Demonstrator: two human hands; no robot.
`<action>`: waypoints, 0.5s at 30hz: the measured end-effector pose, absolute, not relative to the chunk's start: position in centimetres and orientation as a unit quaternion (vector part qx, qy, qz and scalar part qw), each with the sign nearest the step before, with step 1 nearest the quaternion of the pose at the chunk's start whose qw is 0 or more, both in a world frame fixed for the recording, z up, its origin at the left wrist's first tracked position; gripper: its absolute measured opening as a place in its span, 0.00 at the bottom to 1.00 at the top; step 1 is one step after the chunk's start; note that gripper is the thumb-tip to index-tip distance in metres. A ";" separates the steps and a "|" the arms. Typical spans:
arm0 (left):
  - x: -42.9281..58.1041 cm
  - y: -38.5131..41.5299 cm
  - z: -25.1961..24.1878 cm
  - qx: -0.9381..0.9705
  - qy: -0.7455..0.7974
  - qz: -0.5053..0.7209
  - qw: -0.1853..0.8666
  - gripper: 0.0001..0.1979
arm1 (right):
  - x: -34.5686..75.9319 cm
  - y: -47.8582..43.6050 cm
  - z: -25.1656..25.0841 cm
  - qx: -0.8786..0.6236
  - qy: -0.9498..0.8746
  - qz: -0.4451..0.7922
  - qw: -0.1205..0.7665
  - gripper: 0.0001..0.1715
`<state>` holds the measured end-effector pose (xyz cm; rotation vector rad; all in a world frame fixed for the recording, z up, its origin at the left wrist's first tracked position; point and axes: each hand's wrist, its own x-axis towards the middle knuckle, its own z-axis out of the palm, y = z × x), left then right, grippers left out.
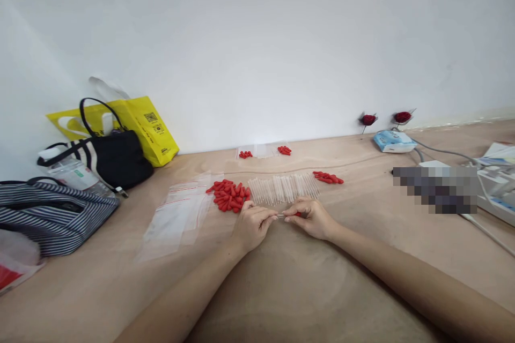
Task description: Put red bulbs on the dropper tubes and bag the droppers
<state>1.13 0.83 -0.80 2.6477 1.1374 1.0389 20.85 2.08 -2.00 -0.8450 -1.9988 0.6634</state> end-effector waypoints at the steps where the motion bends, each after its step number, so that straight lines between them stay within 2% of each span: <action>1: 1.2 0.8 -0.8 0.861 0.375 0.341 0.042 0.09 | 20.8 2.1 -2.1 -0.335 -0.794 0.268 0.430 0.06; 10: 2.0 0.4 -0.9 0.821 0.457 0.328 0.095 0.10 | 20.5 2.2 -2.4 -0.335 -0.774 0.262 0.470 0.07; 15: 2.4 0.4 -0.6 0.806 0.484 0.318 0.127 0.10 | 20.3 2.1 -1.7 -0.334 -0.792 0.245 0.448 0.09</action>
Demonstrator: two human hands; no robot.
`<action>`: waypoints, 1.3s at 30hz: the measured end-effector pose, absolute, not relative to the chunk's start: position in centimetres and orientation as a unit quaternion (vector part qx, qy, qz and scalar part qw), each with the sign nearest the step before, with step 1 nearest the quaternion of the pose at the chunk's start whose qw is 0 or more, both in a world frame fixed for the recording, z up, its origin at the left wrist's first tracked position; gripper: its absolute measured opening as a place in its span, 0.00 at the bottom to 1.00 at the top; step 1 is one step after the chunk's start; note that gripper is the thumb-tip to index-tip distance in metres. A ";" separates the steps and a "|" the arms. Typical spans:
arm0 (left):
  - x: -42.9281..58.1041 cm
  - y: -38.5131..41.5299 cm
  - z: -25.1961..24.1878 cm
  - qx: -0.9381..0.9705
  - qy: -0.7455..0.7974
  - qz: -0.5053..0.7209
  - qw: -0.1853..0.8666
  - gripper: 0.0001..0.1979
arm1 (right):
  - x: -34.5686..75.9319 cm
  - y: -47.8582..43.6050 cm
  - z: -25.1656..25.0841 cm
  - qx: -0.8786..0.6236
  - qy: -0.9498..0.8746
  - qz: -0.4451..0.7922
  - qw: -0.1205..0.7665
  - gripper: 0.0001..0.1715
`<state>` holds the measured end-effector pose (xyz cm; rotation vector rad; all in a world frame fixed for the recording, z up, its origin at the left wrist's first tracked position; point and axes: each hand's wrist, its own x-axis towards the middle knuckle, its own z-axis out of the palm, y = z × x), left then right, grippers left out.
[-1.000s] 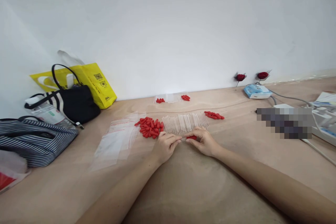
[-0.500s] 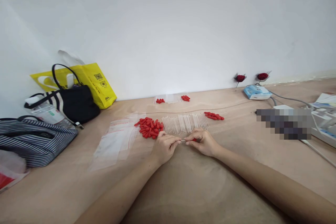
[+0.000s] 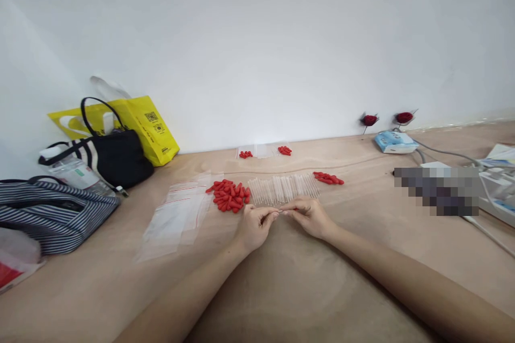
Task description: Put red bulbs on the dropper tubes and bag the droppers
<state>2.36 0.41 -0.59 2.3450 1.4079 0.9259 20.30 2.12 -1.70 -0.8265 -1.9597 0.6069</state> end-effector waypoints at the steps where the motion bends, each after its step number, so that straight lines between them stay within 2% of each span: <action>1: 2.4 0.5 -0.5 0.804 0.486 0.317 0.130 0.10 | 20.2 2.1 -1.6 -0.336 -0.796 0.244 0.441 0.10; 9: 1.9 0.8 -0.6 0.784 0.498 0.339 0.148 0.09 | 20.8 2.1 -1.2 -0.359 -0.811 0.222 0.405 0.20; 13: 1.6 0.9 -0.5 0.785 0.498 0.343 0.135 0.10 | 21.7 2.6 -1.1 -0.417 -0.785 0.244 0.388 0.15; 23: 1.6 0.9 -0.5 0.795 0.484 0.350 0.106 0.07 | 21.6 2.6 -1.7 -0.383 -0.825 0.205 0.361 0.13; 30: 1.6 0.9 -0.5 0.798 0.478 0.351 0.106 0.06 | 21.3 2.4 -1.4 -0.399 -0.795 0.245 0.386 0.09; 39: 1.7 0.9 -0.6 0.815 0.444 0.355 0.111 0.07 | 21.2 2.2 -1.5 -0.384 -0.787 0.294 0.383 0.11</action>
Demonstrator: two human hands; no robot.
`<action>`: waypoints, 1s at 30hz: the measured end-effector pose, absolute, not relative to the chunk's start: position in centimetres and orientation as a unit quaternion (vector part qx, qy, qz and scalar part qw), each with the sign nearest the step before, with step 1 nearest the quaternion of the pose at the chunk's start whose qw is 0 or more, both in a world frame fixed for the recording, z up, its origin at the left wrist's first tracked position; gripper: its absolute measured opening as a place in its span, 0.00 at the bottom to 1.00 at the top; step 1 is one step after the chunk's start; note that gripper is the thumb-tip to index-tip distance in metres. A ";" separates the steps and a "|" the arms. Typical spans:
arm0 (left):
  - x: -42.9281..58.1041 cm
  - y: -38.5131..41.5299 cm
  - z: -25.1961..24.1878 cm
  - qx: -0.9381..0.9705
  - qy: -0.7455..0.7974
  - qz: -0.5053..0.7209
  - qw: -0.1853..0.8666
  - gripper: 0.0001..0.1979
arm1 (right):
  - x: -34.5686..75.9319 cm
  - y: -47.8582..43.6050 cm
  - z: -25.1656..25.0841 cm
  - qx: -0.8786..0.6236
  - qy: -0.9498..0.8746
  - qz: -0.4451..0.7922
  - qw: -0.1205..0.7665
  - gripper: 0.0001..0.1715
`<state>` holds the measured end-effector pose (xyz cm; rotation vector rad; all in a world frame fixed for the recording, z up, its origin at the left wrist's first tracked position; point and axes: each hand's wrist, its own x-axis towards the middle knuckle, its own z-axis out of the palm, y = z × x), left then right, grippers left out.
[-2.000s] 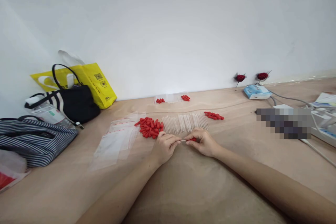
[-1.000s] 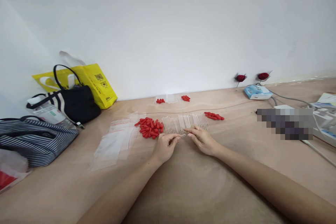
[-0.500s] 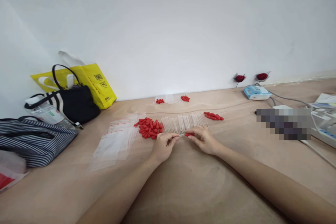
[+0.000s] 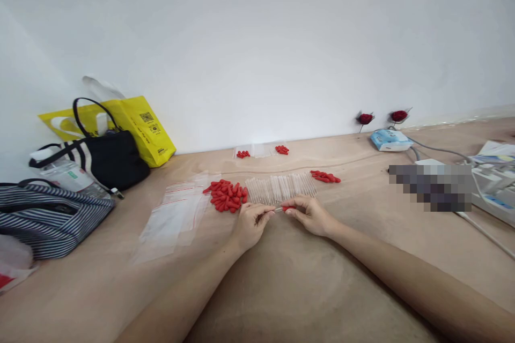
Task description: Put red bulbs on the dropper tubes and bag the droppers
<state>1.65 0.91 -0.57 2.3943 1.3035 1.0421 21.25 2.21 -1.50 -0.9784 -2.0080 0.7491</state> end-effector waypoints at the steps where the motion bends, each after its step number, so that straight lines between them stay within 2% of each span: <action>1: 1.7 0.9 -0.6 0.817 0.439 0.356 0.111 0.07 | 21.3 2.2 -1.5 -0.383 -0.787 0.299 0.381 0.11; 11: 1.8 0.6 -0.6 0.836 0.417 0.346 0.089 0.08 | 21.3 2.2 -2.2 -0.378 -0.774 0.294 0.415 0.09; 21: 1.6 0.2 -0.8 0.865 0.391 0.312 0.046 0.09 | 21.3 1.5 -1.5 -0.316 -0.829 0.224 0.403 0.09; 30: 2.4 0.5 -0.7 0.856 0.390 0.340 0.008 0.08 | 20.8 1.9 -1.5 -0.331 -0.828 0.201 0.407 0.07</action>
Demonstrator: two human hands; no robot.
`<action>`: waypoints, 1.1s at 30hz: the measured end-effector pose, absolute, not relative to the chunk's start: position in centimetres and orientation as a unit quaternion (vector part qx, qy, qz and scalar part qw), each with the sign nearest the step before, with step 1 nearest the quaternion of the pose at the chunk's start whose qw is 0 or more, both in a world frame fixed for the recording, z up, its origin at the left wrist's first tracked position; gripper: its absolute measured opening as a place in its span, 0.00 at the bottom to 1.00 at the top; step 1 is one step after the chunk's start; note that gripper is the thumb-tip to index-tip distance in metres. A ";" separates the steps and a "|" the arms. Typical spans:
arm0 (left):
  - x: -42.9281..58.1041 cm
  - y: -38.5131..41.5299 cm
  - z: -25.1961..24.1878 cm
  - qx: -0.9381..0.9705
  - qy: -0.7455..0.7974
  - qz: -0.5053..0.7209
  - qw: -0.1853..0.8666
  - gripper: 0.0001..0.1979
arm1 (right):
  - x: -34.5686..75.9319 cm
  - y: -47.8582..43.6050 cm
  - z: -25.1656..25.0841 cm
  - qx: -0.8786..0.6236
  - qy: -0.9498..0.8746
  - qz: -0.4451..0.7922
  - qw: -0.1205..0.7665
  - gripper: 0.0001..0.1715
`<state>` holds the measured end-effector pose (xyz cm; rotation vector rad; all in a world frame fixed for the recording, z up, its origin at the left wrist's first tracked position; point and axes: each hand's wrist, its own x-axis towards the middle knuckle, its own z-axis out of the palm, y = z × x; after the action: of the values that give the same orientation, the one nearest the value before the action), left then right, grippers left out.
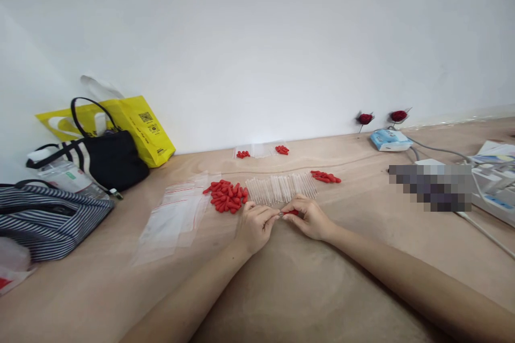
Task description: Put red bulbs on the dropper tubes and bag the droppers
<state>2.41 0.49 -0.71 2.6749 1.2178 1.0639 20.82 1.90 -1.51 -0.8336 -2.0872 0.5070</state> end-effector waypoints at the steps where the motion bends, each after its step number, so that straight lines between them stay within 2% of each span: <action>1: 2.5 0.5 -0.7 0.857 0.387 0.341 0.005 0.08 | 20.8 1.9 -1.5 -0.329 -0.829 0.203 0.405 0.07; 9: 2.2 1.0 -0.5 0.869 0.386 0.309 -0.004 0.09 | 21.2 2.6 -1.8 -0.366 -0.828 0.188 0.382 0.06; 13: 1.3 1.1 -0.4 0.872 0.394 0.288 -0.035 0.07 | 22.0 2.9 -2.3 -0.393 -0.815 0.173 0.389 0.10; 21: 1.3 0.7 -0.5 0.860 0.373 0.344 -0.061 0.10 | 22.0 2.2 -1.8 -0.365 -0.861 0.078 0.347 0.09; 33: 1.6 0.6 -0.3 0.855 0.389 0.343 -0.034 0.10 | 21.9 2.4 -1.8 -0.359 -0.860 0.111 0.345 0.08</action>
<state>1.63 0.57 -0.34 2.7450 1.2489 1.1002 21.94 2.43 -1.79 -0.9328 -2.2336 0.2884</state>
